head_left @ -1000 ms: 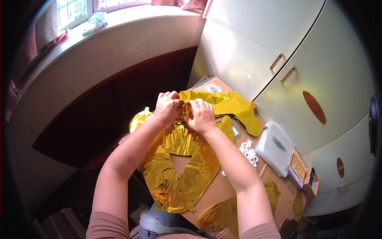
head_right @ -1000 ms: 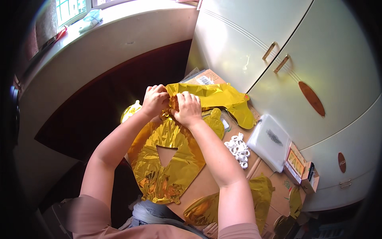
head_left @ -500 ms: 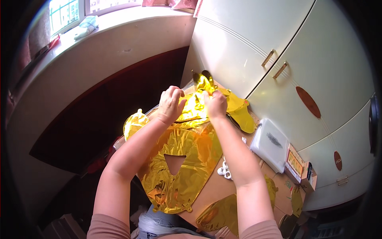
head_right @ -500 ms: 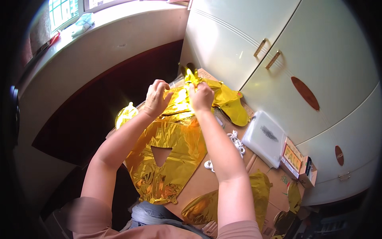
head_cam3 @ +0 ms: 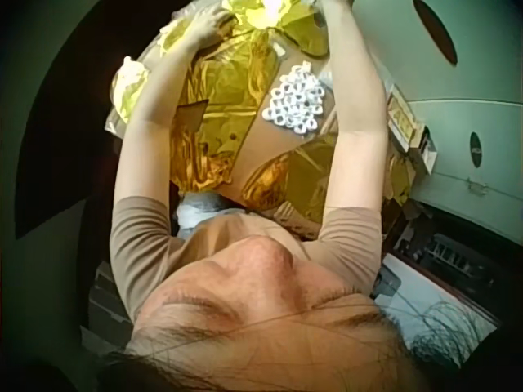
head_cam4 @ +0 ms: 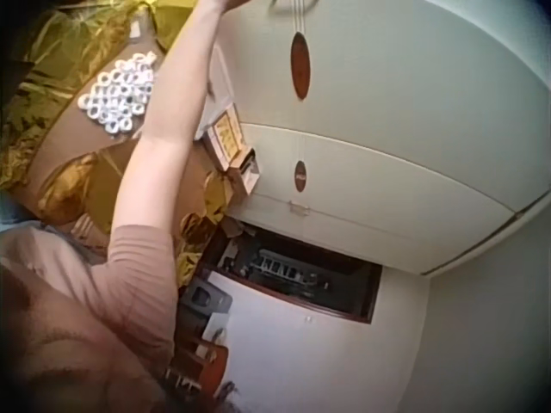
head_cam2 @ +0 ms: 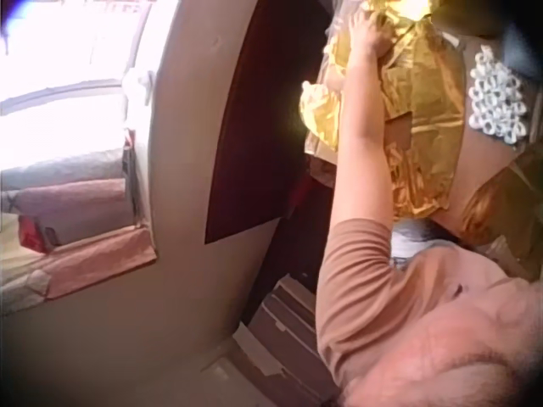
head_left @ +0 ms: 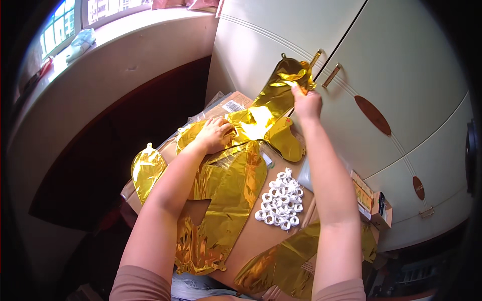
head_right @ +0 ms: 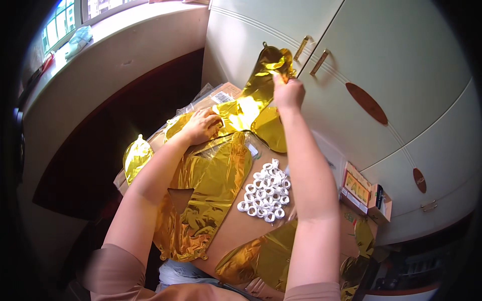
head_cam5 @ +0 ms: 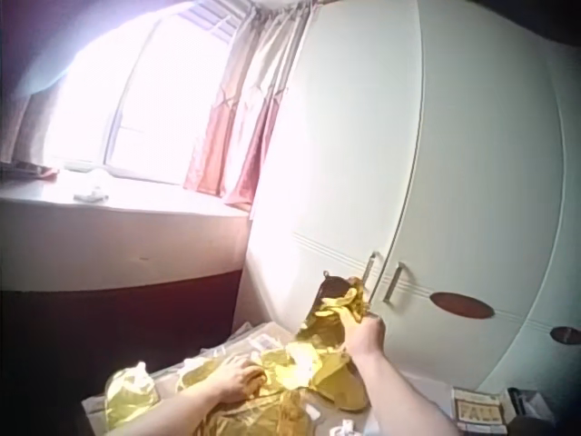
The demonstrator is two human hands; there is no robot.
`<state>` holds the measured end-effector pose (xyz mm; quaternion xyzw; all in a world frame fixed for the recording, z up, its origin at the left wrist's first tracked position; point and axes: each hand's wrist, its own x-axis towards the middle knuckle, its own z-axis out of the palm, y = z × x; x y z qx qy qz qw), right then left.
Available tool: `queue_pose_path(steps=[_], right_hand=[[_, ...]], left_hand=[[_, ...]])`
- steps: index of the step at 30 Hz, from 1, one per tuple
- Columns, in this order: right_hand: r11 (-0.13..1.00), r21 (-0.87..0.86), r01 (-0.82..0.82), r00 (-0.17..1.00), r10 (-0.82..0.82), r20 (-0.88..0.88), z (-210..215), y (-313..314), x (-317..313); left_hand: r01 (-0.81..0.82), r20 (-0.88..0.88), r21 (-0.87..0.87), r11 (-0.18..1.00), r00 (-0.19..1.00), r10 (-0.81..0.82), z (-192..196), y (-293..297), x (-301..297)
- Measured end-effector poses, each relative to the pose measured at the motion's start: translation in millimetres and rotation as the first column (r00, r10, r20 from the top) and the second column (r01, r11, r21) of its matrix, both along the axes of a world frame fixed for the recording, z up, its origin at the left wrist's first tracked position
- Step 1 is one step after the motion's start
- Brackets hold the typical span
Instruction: Folding uninflated gold foil balloons into a compact shape on a workbench.
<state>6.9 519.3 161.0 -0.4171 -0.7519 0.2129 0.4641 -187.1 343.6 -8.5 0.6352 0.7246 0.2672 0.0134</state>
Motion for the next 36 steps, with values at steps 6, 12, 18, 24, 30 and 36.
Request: queue_pose_path(steps=[6,12,18,24,30,36], right_hand=[[0.969,0.232,0.083,0.996,-0.086,0.002,67,62,68],[0.926,0.254,0.28,0.957,-0.289,-0.002,134,100,146],[0.888,0.238,0.393,0.915,-0.351,-0.2,188,82,223],[0.966,0.259,0.023,0.998,-0.039,0.057,227,-1,301],[0.954,0.252,-0.165,0.961,0.099,0.257,222,-110,344],[0.957,0.078,-0.278,0.936,0.251,0.246,212,-200,402]], left_hand=[[0.005,-0.015,0.01,1.0,1.0,-0.005,11,-2,5],[0.031,-0.025,0.015,0.999,0.999,-0.031,6,3,-1],[0.009,0.02,-0.095,0.995,1.0,-0.007,13,5,0],[-0.051,-0.23,-0.221,0.974,0.973,-0.001,37,10,17],[0.085,0.683,-0.01,0.996,0.728,-0.055,69,-6,149],[0.784,0.821,0.037,0.62,-0.377,0.429,95,-74,328]])
